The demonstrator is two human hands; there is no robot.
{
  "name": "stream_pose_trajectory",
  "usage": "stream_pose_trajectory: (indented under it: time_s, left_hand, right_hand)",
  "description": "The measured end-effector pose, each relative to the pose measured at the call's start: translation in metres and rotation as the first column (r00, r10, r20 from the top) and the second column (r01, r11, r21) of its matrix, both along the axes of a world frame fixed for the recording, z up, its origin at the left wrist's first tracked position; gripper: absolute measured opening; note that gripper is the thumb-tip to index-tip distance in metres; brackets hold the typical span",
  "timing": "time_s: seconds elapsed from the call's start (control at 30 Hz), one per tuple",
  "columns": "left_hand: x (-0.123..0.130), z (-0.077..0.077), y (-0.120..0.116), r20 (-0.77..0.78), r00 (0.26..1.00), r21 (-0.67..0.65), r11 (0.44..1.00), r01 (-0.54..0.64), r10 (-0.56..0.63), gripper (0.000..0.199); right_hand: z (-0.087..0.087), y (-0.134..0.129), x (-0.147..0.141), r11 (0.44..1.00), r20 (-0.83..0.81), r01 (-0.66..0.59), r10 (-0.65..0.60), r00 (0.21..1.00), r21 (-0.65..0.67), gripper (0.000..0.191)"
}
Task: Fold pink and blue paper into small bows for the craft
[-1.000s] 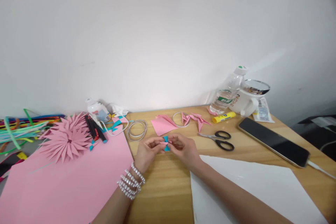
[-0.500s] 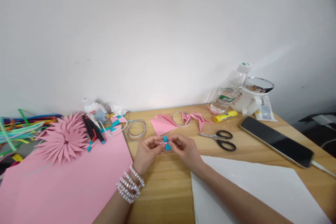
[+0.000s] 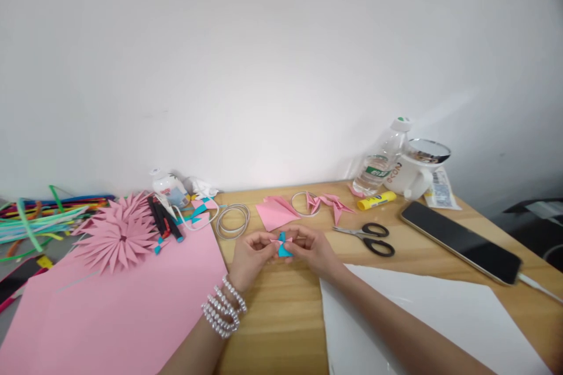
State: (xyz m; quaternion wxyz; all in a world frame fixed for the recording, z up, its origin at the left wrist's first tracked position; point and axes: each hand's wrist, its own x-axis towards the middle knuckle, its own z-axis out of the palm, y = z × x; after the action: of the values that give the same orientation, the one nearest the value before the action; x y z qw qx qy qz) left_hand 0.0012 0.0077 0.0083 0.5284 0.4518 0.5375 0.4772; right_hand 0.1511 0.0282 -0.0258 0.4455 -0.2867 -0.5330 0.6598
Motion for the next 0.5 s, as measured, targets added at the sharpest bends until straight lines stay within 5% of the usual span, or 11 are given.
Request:
stream_pose_trajectory:
  time_s: [0.5]
  left_hand:
    - [0.0005, 0.0028, 0.0027, -0.018, 0.999, -0.022, 0.999, -0.029, 0.029, 0.019]
  right_hand:
    - [0.0039, 0.0007, 0.0009, 0.999, 0.07, 0.05, -0.051, 0.996, 0.013, 0.028]
